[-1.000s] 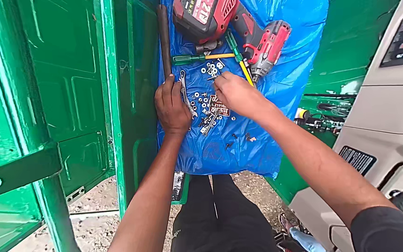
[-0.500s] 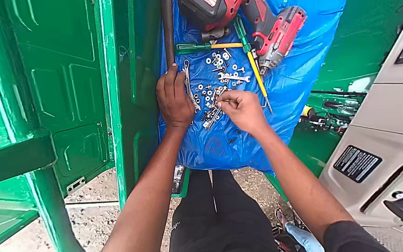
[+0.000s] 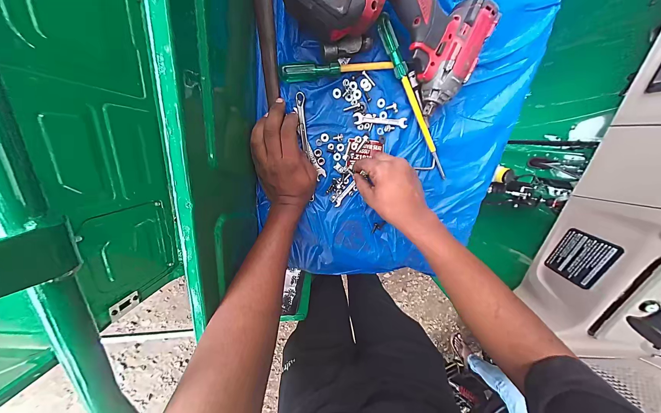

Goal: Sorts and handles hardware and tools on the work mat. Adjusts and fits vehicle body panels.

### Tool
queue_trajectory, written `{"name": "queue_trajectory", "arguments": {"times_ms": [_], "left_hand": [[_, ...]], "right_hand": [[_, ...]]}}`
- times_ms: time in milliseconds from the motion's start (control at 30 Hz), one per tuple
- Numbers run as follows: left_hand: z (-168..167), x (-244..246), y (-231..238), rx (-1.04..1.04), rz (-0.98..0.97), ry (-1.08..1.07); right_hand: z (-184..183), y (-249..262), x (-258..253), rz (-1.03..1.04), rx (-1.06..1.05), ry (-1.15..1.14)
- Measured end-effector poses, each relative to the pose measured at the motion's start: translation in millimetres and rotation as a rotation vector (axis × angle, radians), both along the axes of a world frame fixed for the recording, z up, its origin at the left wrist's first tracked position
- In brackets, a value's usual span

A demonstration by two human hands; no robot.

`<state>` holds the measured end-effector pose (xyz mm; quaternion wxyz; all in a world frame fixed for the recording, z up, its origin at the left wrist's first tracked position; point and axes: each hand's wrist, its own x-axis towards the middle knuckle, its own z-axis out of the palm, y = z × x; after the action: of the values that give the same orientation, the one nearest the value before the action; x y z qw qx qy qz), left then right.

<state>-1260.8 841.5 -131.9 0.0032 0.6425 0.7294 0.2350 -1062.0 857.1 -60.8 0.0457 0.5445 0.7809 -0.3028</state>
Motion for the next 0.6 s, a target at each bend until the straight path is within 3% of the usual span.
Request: {"name": "queue_trajectory", "arguments": {"times_ms": [367, 467, 600], "left_hand": [[0, -2, 2, 0.032, -0.019, -0.008], [1, -1, 0, 0.011, -0.021, 0.001], [3, 0, 0, 0.015, -0.024, 0.006]], "right_hand": [[16, 27, -2, -0.036, -0.171, -0.050], [31, 21, 35, -0.363, -0.257, 0.350], [45, -23, 108, -0.794, -0.577, 0.991]]}}
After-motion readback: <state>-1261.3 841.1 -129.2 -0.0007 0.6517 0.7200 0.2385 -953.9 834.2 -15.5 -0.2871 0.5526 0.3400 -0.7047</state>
